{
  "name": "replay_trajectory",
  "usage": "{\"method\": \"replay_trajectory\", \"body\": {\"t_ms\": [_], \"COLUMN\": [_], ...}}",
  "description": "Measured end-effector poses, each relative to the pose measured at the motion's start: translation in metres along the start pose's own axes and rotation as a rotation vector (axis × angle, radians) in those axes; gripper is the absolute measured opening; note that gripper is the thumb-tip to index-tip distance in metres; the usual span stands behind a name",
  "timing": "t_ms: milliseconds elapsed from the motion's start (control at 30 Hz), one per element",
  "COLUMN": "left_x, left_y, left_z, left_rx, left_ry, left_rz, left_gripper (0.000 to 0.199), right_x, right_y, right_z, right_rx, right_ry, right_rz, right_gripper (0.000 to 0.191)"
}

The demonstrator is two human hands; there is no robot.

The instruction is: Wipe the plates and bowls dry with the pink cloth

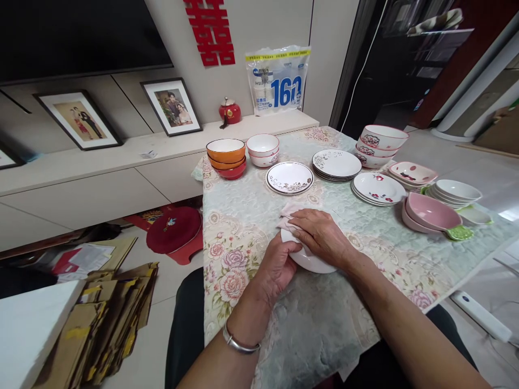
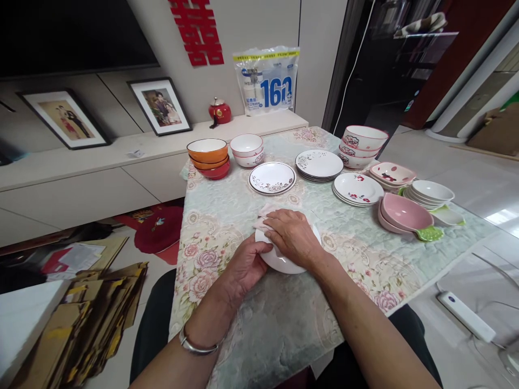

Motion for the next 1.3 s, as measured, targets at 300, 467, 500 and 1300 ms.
{"method": "replay_trajectory", "body": {"t_ms": [300,467,500,1300], "left_x": [0.0,-0.001,0.0,-0.004], "left_y": [0.0,-0.001,-0.001,-0.001], "left_z": [-0.001,0.0,0.0,-0.009], "left_rx": [0.007,0.01,0.009,-0.032], "left_ry": [0.01,0.004,0.014,0.046], "left_rz": [0.03,0.016,0.006,-0.053], "left_gripper": [0.051,0.046,0.046,0.049], "right_x": [0.001,0.001,0.001,0.004], "right_y": [-0.017,-0.003,0.004,0.019], "right_z": [0.006,-0.001,-0.004,-0.004], "right_rx": [-0.035,-0.028,-0.005,0.029], "right_ry": [-0.014,0.008,0.035,0.071], "right_rz": [-0.093,-0.005,0.071,0.165], "right_gripper": [0.035,0.036,0.036,0.034]}}
Point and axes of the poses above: each hand's wrist, its own x-axis towards the middle knuckle, its own z-axis out of the back of the hand, y = z × x, the point moved 6 cm from there along x, towards the middle knuckle, and after that the axes turned 6 degrees about y, right-handed, at the moved point
